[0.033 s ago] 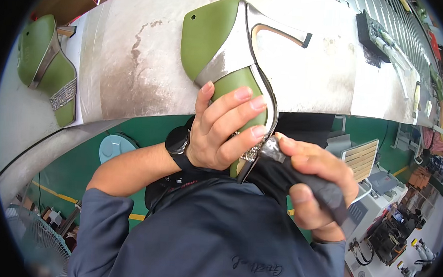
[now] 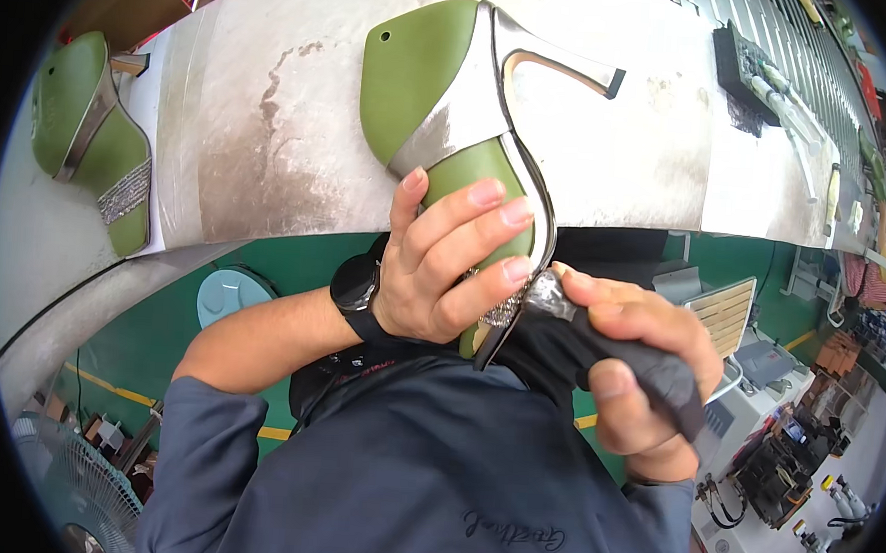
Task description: The person picks up a green high-heeled shoe from an assembly line and uses a brush to apply a substance to the sole. The person then presses a tan sole piece onto the bottom of the shoe, secures it by hand, and uses a hammer to tap around the edges. A syringe is then used to apply a liquid along the seam between the sole and the shoe body.
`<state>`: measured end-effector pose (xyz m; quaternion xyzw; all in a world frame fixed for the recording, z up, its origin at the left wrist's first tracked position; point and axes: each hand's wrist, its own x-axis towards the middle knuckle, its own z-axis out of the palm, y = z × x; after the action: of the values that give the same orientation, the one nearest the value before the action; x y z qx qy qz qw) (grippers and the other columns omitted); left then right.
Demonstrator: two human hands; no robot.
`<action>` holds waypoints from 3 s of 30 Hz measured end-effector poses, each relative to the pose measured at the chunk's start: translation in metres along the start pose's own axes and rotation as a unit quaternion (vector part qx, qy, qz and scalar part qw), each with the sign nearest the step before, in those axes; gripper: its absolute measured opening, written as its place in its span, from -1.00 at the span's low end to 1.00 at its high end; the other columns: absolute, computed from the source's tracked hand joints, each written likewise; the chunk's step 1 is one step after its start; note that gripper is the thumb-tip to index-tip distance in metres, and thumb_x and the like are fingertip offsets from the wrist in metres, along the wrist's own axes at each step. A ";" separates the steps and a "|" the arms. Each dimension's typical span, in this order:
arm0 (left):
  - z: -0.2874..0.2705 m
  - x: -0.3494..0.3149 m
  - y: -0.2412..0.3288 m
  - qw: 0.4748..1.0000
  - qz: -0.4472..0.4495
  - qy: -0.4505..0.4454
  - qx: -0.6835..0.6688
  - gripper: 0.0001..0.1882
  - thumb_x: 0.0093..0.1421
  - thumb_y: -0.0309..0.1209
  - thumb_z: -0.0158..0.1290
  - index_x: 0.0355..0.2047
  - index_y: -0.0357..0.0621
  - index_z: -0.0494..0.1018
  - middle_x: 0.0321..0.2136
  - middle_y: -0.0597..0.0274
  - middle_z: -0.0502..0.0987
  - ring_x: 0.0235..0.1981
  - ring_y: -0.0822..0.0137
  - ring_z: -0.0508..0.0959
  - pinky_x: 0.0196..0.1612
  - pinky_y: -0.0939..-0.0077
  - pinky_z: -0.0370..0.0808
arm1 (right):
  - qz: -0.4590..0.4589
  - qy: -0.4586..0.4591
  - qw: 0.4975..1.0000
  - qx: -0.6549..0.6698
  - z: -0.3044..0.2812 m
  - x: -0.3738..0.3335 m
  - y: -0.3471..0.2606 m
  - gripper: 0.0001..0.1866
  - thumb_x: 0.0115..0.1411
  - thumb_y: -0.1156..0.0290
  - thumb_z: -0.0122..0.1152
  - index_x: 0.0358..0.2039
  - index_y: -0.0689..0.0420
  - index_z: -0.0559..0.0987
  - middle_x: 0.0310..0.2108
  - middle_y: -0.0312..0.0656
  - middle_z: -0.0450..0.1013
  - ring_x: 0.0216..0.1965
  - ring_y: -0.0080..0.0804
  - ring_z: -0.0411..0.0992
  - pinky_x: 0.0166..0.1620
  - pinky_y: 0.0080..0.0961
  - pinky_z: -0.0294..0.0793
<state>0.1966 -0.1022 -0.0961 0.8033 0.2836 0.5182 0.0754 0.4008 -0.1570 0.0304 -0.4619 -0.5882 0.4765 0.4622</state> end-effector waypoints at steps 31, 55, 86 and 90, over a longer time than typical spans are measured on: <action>0.013 -0.005 -0.009 0.998 0.032 0.052 0.014 -0.66 0.41 -0.15 -0.03 0.16 0.19 0.36 0.10 0.50 0.57 0.19 0.39 0.52 0.51 -0.12 0.01 | 0.350 -0.163 0.910 -0.152 -0.024 0.173 -0.023 -0.70 0.08 0.32 0.23 -0.26 0.29 0.61 -0.25 -0.02 0.70 -0.67 -0.67 0.38 -0.58 -0.70 0.39; 0.006 -0.005 -0.010 0.998 0.046 0.015 0.029 -0.61 0.38 -0.28 0.09 0.19 0.16 0.35 0.13 0.38 0.55 0.19 0.28 0.53 0.50 -0.23 0.00 | 0.272 -0.123 0.942 -0.153 -0.019 0.161 -0.017 -0.71 0.24 0.26 0.24 -0.29 0.28 0.66 -0.31 -0.14 0.69 -0.72 -0.70 0.34 -0.62 -0.70 0.35; -0.017 0.030 0.001 1.000 0.013 -0.017 -0.020 -0.11 0.21 -0.16 0.34 0.38 -0.25 0.13 0.33 -0.29 0.30 0.33 -0.23 0.37 0.48 -0.15 0.05 | -0.168 0.092 0.845 -0.500 -0.049 0.073 0.035 -0.60 0.16 0.59 0.29 0.04 0.26 0.58 -0.07 0.01 0.60 -0.11 -0.03 0.62 -0.04 -0.32 0.61; -0.050 0.037 0.016 0.914 -0.256 0.108 -0.297 -0.11 0.33 -0.15 0.24 0.44 -0.39 0.06 0.42 -0.21 0.18 0.35 0.00 0.37 0.38 0.17 0.27 | -0.127 0.050 0.837 -0.530 -0.044 0.057 0.021 -0.51 0.15 0.60 0.24 0.14 0.25 0.54 0.10 0.13 0.52 0.21 0.15 0.43 0.30 -0.08 0.36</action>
<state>0.1699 -0.1043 -0.0375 0.5827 0.3193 0.6253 0.4092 0.4381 -0.0926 0.0205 -0.5804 -0.7807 0.0047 0.2316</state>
